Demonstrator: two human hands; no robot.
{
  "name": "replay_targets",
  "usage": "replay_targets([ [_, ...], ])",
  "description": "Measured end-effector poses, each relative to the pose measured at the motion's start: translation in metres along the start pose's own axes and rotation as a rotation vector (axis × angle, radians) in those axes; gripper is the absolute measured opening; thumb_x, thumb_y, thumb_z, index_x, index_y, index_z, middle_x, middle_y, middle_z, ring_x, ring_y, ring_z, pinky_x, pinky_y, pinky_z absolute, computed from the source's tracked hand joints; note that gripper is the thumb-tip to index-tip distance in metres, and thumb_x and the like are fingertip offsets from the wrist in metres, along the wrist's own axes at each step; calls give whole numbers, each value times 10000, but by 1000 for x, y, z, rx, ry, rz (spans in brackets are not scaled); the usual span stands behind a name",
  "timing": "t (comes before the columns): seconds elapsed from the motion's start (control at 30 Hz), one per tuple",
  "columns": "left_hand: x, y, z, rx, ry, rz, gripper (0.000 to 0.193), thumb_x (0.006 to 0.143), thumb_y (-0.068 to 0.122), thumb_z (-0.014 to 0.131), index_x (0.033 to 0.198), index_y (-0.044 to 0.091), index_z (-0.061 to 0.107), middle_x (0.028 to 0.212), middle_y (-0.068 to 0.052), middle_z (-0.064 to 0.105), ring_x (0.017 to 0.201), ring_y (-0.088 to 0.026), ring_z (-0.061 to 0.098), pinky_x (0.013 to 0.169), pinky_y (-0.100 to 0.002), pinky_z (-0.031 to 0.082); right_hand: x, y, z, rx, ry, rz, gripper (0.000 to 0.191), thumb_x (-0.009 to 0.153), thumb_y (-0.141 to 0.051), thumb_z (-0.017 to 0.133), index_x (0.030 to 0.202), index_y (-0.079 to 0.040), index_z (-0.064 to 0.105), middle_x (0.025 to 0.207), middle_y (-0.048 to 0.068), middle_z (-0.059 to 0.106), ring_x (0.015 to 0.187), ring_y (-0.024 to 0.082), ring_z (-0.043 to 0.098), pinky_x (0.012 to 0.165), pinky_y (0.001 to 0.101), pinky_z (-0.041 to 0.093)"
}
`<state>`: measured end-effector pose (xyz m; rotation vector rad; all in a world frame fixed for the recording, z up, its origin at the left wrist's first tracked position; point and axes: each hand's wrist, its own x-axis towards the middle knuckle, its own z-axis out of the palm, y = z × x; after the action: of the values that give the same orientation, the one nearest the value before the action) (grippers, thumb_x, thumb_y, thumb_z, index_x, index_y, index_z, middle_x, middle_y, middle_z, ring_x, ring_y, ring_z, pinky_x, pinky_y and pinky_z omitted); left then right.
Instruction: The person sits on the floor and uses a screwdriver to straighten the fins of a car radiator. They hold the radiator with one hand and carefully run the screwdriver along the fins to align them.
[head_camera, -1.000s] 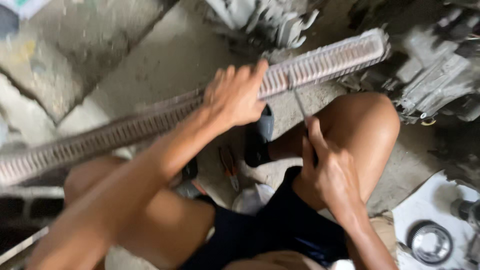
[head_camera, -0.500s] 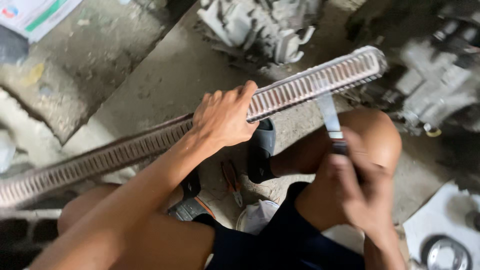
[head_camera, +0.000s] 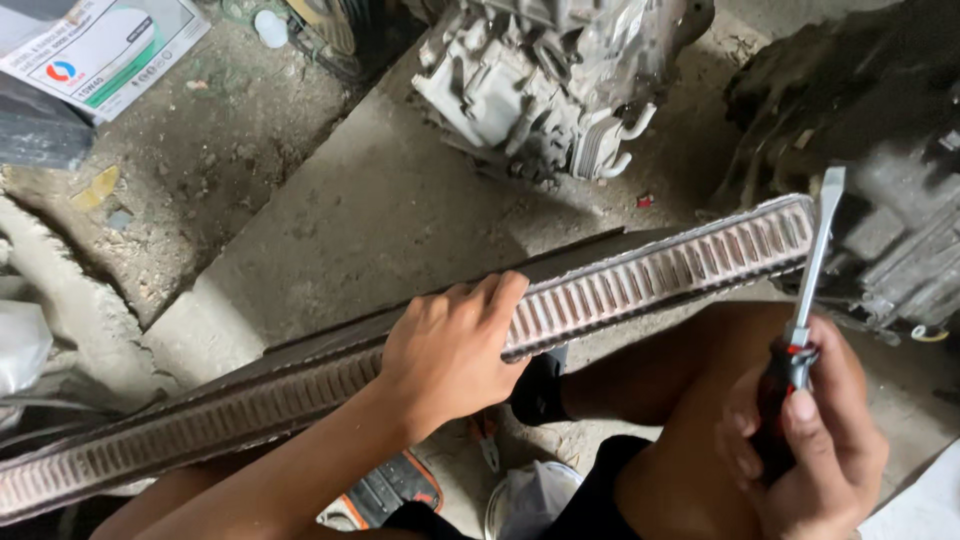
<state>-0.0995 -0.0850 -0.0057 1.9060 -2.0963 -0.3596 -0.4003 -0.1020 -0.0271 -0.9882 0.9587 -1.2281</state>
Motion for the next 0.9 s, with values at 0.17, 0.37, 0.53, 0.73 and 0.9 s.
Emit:
replay_targets([
  [0.17,3,-1,1,-6,14,-1,514,729,332,795,1075,48,540,947,-127,721,775,-330,725,595,-465,572,4,6,-17,93,-142,28,600,1046,-153,540,1606,1,391,746,197,532,474,175,500,415,279,428],
  [0.37,3,-4,5,-44,-51,-12,508,714,302,815,1057,45,543,905,-117,700,722,-315,707,541,-440,562,2,12,-32,97,-175,76,614,1044,-108,548,1624,18,388,750,209,537,499,192,506,424,290,443],
  [0.53,3,-4,6,-35,28,26,509,709,290,824,1054,42,543,906,-113,699,746,-311,709,560,-439,562,-1,16,-36,103,-167,83,619,1040,-93,561,1624,22,393,765,219,555,500,179,511,431,282,450],
  [0.73,3,-4,5,-46,35,24,502,725,287,817,1065,38,543,915,-120,700,774,-314,716,586,-435,571,-1,15,-35,41,-179,82,607,1035,-92,569,1607,32,406,777,211,581,507,163,528,460,267,452],
  [0.9,3,-3,4,-22,17,19,516,738,305,813,1084,32,545,924,-132,700,785,-321,723,596,-438,577,-1,16,-31,-35,-144,55,594,1034,-71,549,1604,39,421,780,205,586,513,151,527,462,246,429],
])
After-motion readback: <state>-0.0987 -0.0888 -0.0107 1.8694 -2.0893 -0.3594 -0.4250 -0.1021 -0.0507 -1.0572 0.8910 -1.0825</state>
